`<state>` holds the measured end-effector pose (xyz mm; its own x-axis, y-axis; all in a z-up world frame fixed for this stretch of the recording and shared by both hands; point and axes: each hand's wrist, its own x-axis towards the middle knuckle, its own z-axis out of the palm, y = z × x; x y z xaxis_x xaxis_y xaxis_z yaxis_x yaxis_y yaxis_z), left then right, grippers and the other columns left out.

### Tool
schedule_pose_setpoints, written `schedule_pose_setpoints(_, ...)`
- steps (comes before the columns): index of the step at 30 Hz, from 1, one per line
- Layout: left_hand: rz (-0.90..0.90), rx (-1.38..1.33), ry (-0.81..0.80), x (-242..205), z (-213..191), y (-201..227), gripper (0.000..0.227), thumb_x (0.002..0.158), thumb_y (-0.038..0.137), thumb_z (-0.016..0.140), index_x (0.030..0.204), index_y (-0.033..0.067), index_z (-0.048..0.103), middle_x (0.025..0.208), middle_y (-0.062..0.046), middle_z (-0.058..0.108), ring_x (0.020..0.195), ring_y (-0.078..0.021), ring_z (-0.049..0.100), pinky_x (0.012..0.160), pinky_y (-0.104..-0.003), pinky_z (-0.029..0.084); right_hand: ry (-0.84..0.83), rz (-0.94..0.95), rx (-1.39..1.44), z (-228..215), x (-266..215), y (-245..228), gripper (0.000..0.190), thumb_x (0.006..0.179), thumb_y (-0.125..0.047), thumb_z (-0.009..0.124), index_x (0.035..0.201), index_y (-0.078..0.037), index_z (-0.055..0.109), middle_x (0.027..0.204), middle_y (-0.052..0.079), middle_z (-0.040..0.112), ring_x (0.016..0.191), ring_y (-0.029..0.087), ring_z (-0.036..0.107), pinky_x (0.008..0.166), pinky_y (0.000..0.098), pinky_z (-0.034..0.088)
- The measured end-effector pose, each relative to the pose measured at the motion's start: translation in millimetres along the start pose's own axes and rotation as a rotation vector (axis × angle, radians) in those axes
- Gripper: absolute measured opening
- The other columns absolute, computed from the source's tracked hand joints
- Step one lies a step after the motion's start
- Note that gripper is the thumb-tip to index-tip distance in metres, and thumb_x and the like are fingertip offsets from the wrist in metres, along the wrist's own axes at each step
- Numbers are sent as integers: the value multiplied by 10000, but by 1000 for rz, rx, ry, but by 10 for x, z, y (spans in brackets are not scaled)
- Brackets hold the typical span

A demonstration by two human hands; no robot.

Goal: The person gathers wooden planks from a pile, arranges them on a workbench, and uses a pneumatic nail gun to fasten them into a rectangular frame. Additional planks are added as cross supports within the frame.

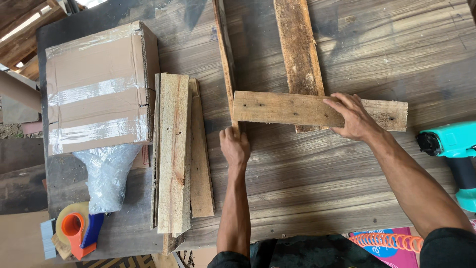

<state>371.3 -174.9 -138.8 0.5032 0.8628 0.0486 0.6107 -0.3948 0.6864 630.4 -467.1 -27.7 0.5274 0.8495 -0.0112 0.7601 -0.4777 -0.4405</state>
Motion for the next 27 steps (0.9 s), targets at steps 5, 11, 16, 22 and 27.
schedule_pose_setpoints(5,63,-86,-49,-181,-152,302,419,757,155,717,1163,97,632,1096,-111,538,1009,-364,658,793,-492,601,-59,-55,-64,163,31,109,1008,626,-144,919,1539,-138,491,1489,237,508,1399,445,484,1199,603,336)
schedule_pose_setpoints(11,175,-213,-133,-244,-387,374,769,651,172,735,1381,33,538,1282,-209,537,1166,-456,624,917,-539,574,-130,0,-112,136,317,-350,1158,579,-339,943,1594,-181,408,1549,199,455,1443,433,437,1203,642,306)
schedule_pose_setpoints(16,166,-313,-311,-271,-739,414,987,597,148,797,1510,-3,455,1378,-281,534,1249,-504,586,934,-530,584,-88,-145,-132,243,673,-1287,1043,651,-512,881,1553,-240,432,1522,197,456,1436,394,441,1202,575,326)
schedule_pose_setpoints(22,206,-326,-380,-173,-925,353,921,608,159,877,1456,21,543,1323,-234,622,1188,-467,644,909,-523,587,-133,-107,-29,652,1165,-1935,1014,668,-445,901,1551,-221,454,1628,226,337,1510,439,312,1233,648,200)
schedule_pose_setpoints(27,222,-345,-458,32,-780,162,1054,498,189,932,1471,82,540,1379,-121,621,1219,-395,652,932,-464,580,-141,-151,-4,702,1262,-1803,872,679,-212,937,1472,-222,574,1514,189,456,1429,402,438,1215,575,298)
